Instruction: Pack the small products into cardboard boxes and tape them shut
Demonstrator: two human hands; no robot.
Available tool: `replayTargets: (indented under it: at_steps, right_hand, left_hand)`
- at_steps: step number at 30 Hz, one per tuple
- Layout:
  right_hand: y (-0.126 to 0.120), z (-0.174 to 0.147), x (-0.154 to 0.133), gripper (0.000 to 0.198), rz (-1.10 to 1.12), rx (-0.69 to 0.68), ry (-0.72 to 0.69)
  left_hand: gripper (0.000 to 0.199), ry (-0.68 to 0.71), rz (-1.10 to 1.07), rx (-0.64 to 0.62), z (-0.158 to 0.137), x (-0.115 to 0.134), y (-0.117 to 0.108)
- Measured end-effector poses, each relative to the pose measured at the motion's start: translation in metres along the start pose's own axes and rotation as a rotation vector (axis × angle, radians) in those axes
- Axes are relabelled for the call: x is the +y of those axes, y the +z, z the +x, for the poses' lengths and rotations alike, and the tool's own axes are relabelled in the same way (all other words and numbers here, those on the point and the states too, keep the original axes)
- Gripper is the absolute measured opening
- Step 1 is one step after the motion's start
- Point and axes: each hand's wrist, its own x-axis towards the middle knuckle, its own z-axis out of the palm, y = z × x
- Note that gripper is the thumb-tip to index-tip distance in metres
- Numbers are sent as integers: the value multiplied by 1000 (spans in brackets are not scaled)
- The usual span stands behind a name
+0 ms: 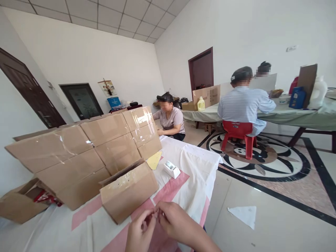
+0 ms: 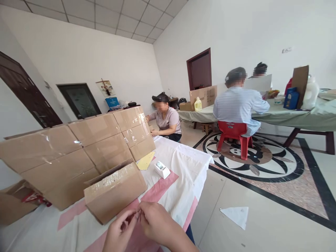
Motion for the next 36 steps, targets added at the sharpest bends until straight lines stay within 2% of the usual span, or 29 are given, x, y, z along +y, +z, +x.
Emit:
replayTargets:
  at_steps: [3,6,9,11,13,19,23,27,32,34,36]
  right_hand:
    - [3,0,-2,19,5,27,-22]
    - [5,0,-3,18,19,54,-47]
    - [8,-1,-1,34,7,24,-64]
    - [10,-1,2,50,-42,-17,-64]
    - [14,0,4,59,-79,-43,-56]
    - [20,1,1,64,-73,-39,-58]
    - [21,-1,-3,63,-121,-22,-84]
    - [22,0,-1,66,-192,-50,-116]
    - [14,7,-2,61,-345,-149,-111]
    - [9,8,-7,61,-263,-174,-162]
    - [8,8,-15,62,-142,-204,-221]
  left_hand:
    - [50,-132,-234,-44,-1,1,2]
    - [52,-188,-389,-40,-4,7,4]
    - [52,-201,-422,40,-8,15,8]
    - [51,-175,-425,82,-10,18,10]
    - [50,-136,-410,103,-12,19,10]
    - [51,-103,-216,214,-16,11,2]
    - [48,22,-83,170,-23,9,-4]
    - [43,72,88,137,-33,14,-23]
    - [41,-17,223,328,-33,19,-72]
    - [45,-73,218,286,-30,21,-85]
    - [51,-90,174,135,-30,24,-89]
